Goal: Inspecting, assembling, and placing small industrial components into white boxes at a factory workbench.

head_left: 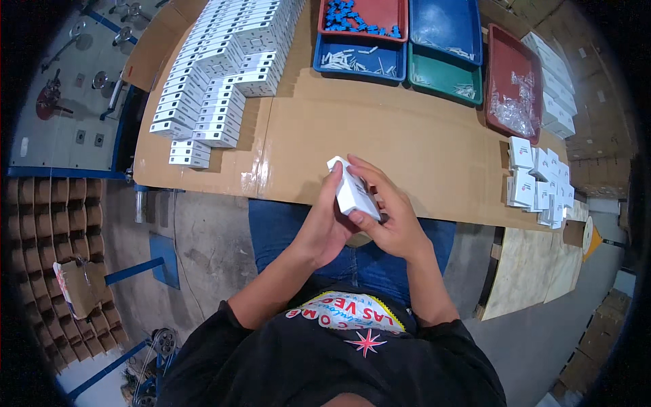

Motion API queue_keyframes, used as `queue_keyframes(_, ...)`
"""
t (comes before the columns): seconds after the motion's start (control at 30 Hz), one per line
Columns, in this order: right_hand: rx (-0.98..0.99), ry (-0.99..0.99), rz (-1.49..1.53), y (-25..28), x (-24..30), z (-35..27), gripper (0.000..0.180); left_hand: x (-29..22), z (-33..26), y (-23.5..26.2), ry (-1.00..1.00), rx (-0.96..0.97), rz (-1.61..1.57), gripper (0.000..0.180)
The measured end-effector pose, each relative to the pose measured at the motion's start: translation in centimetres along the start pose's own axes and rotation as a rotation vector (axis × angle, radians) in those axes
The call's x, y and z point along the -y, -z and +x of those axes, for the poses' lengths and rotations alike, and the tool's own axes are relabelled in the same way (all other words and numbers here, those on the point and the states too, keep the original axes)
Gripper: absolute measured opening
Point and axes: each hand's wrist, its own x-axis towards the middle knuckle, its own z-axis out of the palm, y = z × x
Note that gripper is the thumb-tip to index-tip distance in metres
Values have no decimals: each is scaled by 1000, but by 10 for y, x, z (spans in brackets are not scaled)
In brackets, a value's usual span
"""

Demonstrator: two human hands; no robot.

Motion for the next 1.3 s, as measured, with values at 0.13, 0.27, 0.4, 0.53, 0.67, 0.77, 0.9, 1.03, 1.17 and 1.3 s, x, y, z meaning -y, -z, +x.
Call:
queue_keyframes(0.13, 26, -18, 36, 7, 7, 2, 61, 5, -10, 5, 49, 20, 53, 60)
queue_keyframes(0.27, 13, 81, -34, 2, 3, 3, 58, 11, -11, 8, 17, 54, 8, 52)
queue_keyframes(0.4, 18, 172, -153, 4, -5, 3, 56, 15, -14, 6, -10, 48, -6, 50)
queue_keyframes(0.53, -22, 204, -107, 0, -4, 2, 52, 18, -17, -3, -85, 38, 46, 51)
queue_keyframes(0.67, -69, 214, -70, -6, -2, 2, 52, 25, -19, -6, -141, 44, 25, 50)
queue_keyframes(0.77, -85, 262, -106, -8, -5, 0, 53, 35, -19, -5, -194, -15, 36, 52)
queue_keyframes(0.9, -87, 273, -104, -8, -7, 0, 53, 39, -18, -4, -216, -12, 13, 50)
queue_keyframes(1.03, -75, 283, -94, -7, -8, 3, 53, 39, -18, -4, -238, -26, 7, 50)
queue_keyframes(1.17, -89, 255, -57, -9, -5, 1, 56, 39, -20, -5, -233, -19, 30, 51)
queue_keyframes(1.3, -75, 344, -89, -3, -11, 3, 65, 43, -17, -1, -230, -8, 29, 52)
